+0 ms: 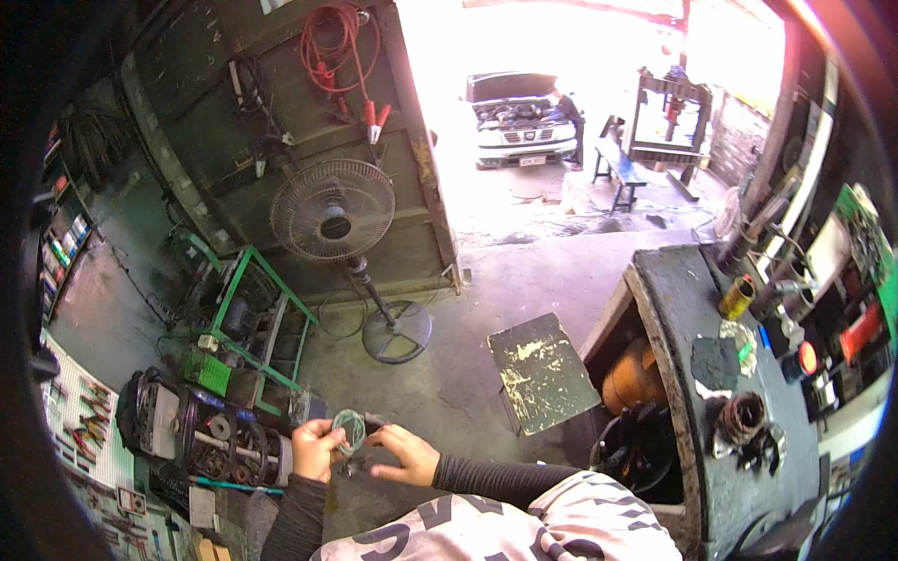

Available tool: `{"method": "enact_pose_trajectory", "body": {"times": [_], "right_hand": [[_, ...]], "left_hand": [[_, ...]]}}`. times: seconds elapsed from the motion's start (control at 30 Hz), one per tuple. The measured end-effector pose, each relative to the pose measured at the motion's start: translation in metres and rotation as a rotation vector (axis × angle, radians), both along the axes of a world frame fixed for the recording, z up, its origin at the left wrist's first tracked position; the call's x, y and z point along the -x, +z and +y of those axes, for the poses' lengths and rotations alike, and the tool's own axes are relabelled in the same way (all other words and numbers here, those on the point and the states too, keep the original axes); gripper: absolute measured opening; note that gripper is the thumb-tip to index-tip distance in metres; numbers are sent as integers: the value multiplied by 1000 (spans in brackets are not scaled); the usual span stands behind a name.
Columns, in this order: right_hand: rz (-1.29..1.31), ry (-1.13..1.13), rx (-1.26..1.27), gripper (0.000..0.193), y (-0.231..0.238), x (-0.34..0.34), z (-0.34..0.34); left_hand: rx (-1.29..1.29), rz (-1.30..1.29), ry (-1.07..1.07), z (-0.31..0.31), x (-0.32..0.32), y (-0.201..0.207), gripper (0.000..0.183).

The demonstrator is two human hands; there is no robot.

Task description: The person selects a wrench from a pegboard, then moves to a workbench to strip and twist a green wire using pliers and electrical tape. The person repeatedly handles the wire, twists strands, and wraps the end with tape while another person works nearby.

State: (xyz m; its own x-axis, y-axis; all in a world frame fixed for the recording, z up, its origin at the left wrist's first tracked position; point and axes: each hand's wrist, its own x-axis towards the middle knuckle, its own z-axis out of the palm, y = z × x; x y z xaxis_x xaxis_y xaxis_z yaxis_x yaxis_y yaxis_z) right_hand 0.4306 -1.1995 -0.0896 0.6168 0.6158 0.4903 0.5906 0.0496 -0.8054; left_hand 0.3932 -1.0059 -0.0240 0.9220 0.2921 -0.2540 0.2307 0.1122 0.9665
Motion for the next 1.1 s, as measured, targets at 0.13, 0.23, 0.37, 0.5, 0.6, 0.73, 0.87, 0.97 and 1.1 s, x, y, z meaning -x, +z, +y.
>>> {"method": "enact_pose_trajectory", "body": {"times": [0.13,0.23,0.37,0.5,0.6,0.73,0.87,0.97,1.1], "right_hand": [[32,91,34,69,2,-40,14],[222,133,-152,59,11,-77,39],[664,670,-170,48,26,-117,65],[678,753,-149,37,48,-130,95],[771,793,-106,24,46,-135,125],[459,684,54,35,50,-134,168],[-514,273,-42,40,99,-116,193],[-542,229,-228,37,100,-124,201],[-204,128,-94,79,109,-127,283]], "left_hand": [[59,-84,16,-8,-66,2,15],[112,-114,47,-6,-97,30,14],[104,-116,106,1,-117,91,12],[132,-185,177,37,-117,110,18],[134,-187,216,66,-110,115,17],[135,-225,230,113,-93,122,16],[55,-218,229,167,-70,132,16],[-6,-211,175,208,-53,143,15],[-127,-139,146,247,-31,164,14]]}}
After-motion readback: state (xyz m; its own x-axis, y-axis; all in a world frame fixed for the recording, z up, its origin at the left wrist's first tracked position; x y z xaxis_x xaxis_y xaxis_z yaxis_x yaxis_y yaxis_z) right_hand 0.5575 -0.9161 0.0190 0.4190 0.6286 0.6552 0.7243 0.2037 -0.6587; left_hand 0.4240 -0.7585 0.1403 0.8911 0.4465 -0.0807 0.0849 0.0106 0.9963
